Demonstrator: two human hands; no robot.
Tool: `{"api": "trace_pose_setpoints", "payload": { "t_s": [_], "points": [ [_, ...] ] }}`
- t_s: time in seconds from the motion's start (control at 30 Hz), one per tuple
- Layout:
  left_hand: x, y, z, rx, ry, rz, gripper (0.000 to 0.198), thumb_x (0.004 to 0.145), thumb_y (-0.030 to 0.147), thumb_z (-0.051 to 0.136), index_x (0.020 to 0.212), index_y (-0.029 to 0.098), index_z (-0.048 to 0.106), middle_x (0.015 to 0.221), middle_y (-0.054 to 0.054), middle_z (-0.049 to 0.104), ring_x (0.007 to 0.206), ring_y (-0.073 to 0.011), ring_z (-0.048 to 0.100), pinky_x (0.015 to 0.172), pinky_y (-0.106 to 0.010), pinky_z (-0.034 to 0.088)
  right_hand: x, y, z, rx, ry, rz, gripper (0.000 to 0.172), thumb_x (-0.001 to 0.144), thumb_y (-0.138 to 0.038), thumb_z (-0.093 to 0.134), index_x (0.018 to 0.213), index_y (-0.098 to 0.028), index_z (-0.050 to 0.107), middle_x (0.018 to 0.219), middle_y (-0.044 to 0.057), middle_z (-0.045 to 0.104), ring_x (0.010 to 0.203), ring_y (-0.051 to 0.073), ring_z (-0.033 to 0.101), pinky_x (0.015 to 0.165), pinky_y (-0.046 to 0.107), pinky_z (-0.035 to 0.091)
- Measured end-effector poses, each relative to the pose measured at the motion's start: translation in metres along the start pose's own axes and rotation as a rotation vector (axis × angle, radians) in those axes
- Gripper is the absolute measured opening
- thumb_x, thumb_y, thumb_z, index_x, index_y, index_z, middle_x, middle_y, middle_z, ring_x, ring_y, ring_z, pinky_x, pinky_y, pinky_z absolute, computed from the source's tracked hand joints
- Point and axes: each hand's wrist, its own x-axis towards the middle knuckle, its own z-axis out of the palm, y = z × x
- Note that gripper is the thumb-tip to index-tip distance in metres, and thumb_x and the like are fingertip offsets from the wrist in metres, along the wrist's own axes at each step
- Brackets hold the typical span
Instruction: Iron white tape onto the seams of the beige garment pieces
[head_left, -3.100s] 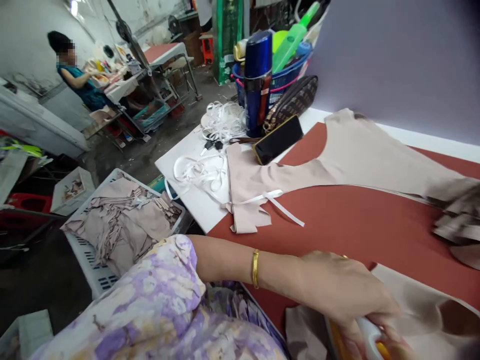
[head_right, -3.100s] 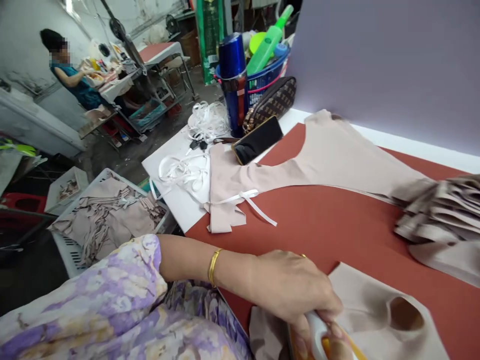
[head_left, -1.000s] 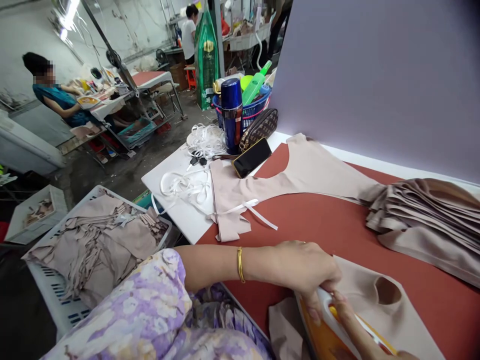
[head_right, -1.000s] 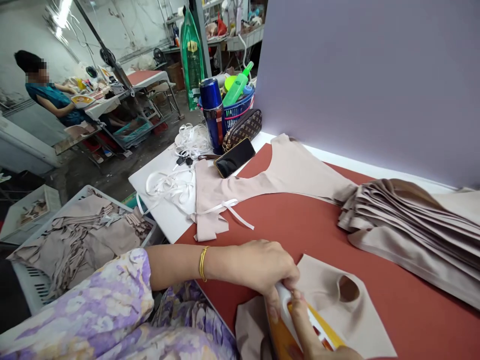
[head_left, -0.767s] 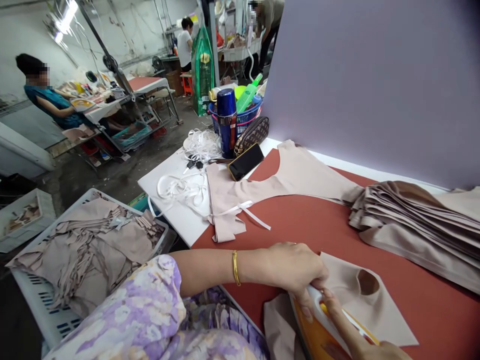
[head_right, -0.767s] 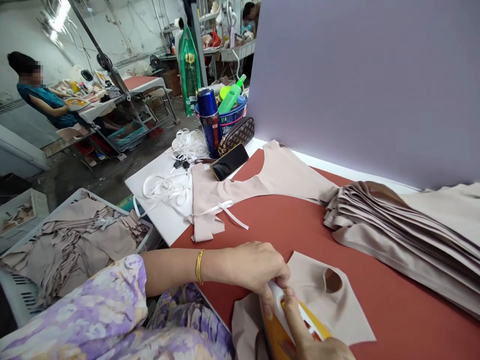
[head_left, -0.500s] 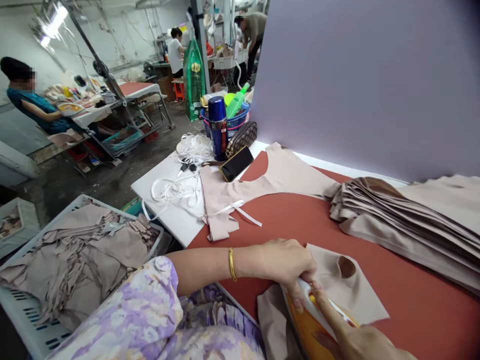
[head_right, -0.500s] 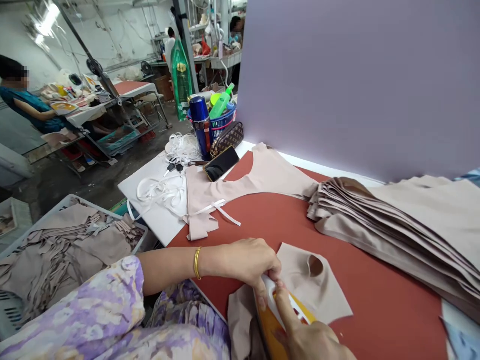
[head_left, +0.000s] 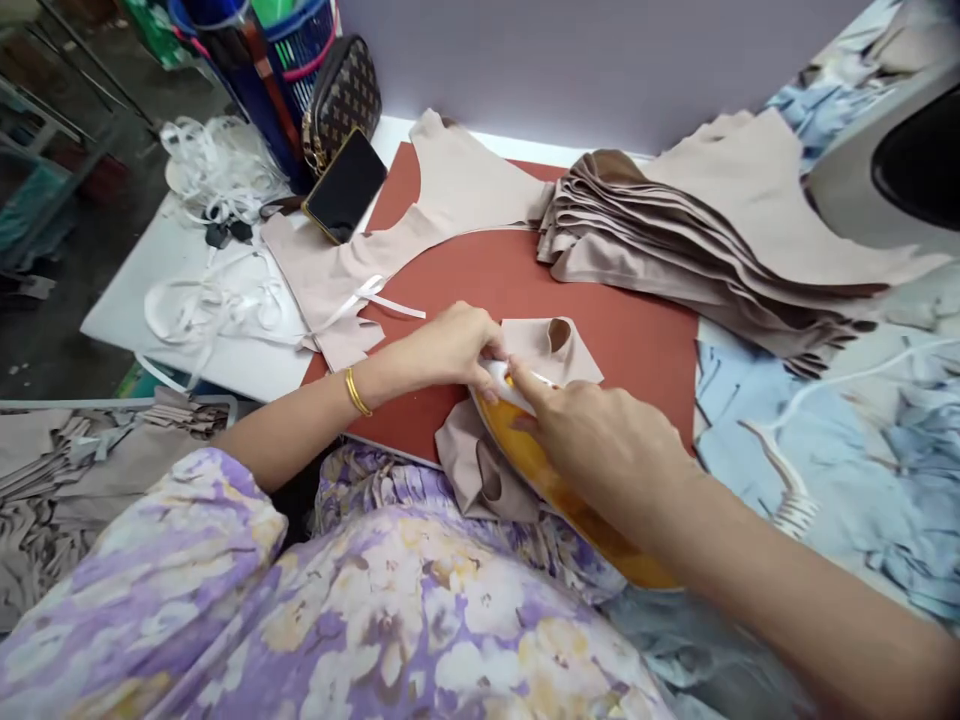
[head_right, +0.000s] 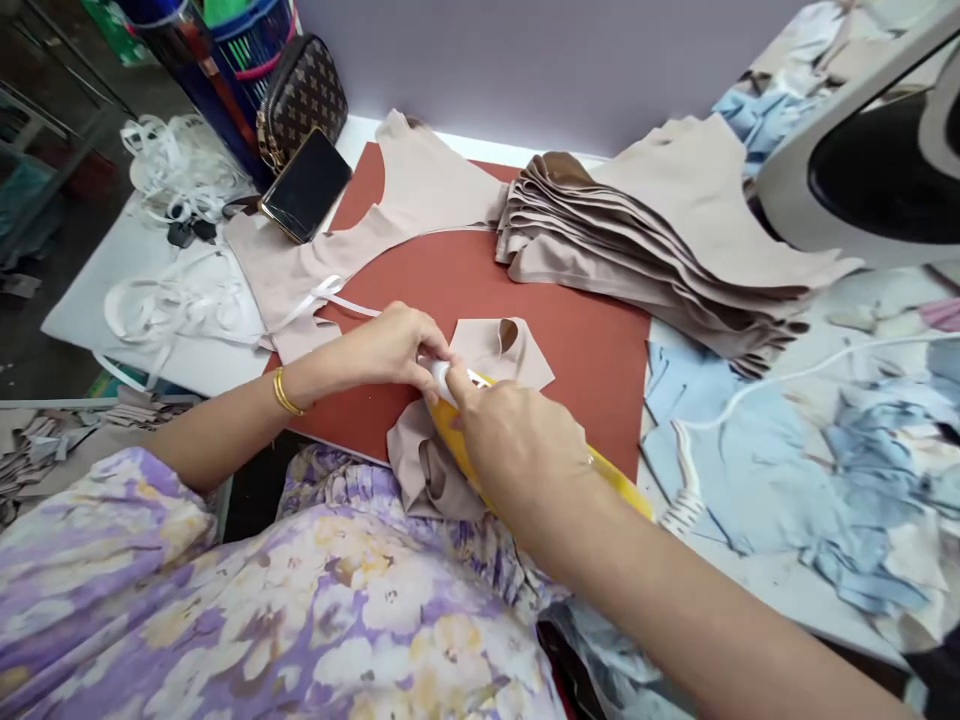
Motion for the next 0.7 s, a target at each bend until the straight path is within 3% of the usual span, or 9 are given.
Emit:
{"api": "trace_pose_setpoints", "payload": {
  "t_s": [0.1, 0.17, 0.2, 0.27, 0.37, 0.47, 0.57, 0.7],
  "points": [
    [-0.028, -0.017, -0.004, -0.064, 0.244, 0.008, 0.035, 0.074, 0.029, 0.078, 0.107, 0.016, 0.075, 0.101, -0.009, 0.075, 0.083, -0.0179, 0.067, 0.076, -0.029, 0.049, -0.004, 0.016, 0.011, -0.035, 0.017, 0.023, 0.055, 0.1, -0.041, 0.039, 0.152, -0.029, 0.028, 0.08, 0.007, 0.065, 0.065, 0.024, 0.066, 0.046, 0.026, 0.031],
    [-0.054, -0.031, -0.004, -0.109, 0.545, -0.076, 0.034, 0.083, 0.026, 0.069, 0.115, 0.015, 0.072, 0.109, -0.011, 0.074, 0.085, -0.0167, 0.067, 0.077, -0.029, 0.052, -0.017, 0.03, 0.026, -0.052, 0.047, 0.032, 0.054, 0.098, -0.04, 0.041, 0.15, -0.029, 0.031, 0.072, 0.004, 0.061, 0.058, 0.022, 0.063, 0.044, 0.026, 0.023],
    [-0.066, -0.036, -0.004, -0.12, 0.679, -0.118, 0.033, 0.085, 0.026, 0.066, 0.115, 0.014, 0.071, 0.108, -0.011, 0.074, 0.085, -0.0164, 0.067, 0.076, -0.029, 0.052, -0.025, 0.037, 0.034, -0.07, 0.049, 0.038, 0.055, 0.098, -0.036, 0.043, 0.151, -0.028, 0.031, 0.068, 0.002, 0.058, 0.054, 0.02, 0.06, 0.043, 0.026, 0.02],
    [-0.083, -0.041, 0.0, -0.088, 0.816, -0.154, 0.03, 0.086, 0.024, 0.064, 0.113, 0.013, 0.072, 0.105, -0.01, 0.074, 0.081, -0.0153, 0.067, 0.072, -0.028, 0.053, -0.04, 0.046, 0.042, -0.116, 0.024, 0.05, 0.064, 0.093, -0.022, 0.047, 0.153, -0.026, 0.027, 0.063, 0.0, 0.054, 0.049, 0.018, 0.057, 0.043, 0.026, 0.016],
    [-0.085, -0.031, 0.008, 0.008, 0.728, -0.065, 0.027, 0.085, 0.023, 0.066, 0.11, 0.014, 0.072, 0.105, -0.009, 0.073, 0.084, -0.0162, 0.066, 0.071, -0.028, 0.053, -0.051, 0.043, 0.039, -0.144, 0.002, 0.032, 0.07, 0.09, -0.015, 0.048, 0.154, -0.029, 0.024, 0.065, 0.001, 0.054, 0.048, 0.017, 0.057, 0.043, 0.027, 0.012],
    [-0.067, -0.009, 0.02, 0.044, 0.497, 0.099, 0.038, 0.081, 0.03, 0.074, 0.115, 0.015, 0.069, 0.109, -0.01, 0.072, 0.097, -0.0207, 0.065, 0.082, -0.033, 0.053, -0.043, 0.026, 0.025, -0.114, 0.003, -0.025, 0.064, 0.093, -0.019, 0.047, 0.152, -0.034, 0.028, 0.072, 0.002, 0.058, 0.053, 0.018, 0.061, 0.042, 0.026, 0.011],
    [-0.048, 0.005, 0.032, 0.034, 0.289, 0.199, 0.05, 0.073, 0.04, 0.082, 0.114, 0.015, 0.068, 0.105, -0.009, 0.071, 0.098, -0.0229, 0.063, 0.091, -0.039, 0.05, -0.028, 0.011, 0.013, -0.101, -0.054, -0.047, 0.065, 0.092, -0.015, 0.044, 0.152, -0.034, 0.027, 0.074, 0.003, 0.06, 0.057, 0.018, 0.063, 0.042, 0.024, 0.015],
    [-0.035, 0.004, 0.028, 0.072, 0.233, 0.145, 0.024, 0.075, 0.03, 0.082, 0.089, 0.015, 0.069, 0.086, -0.005, 0.07, 0.084, -0.0194, 0.061, 0.079, -0.033, 0.048, -0.007, 0.003, -0.002, -0.063, -0.042, -0.043, 0.054, 0.095, -0.018, 0.039, 0.147, -0.033, 0.036, 0.079, 0.007, 0.064, 0.059, 0.019, 0.064, 0.044, 0.022, 0.029]
  ]
}}
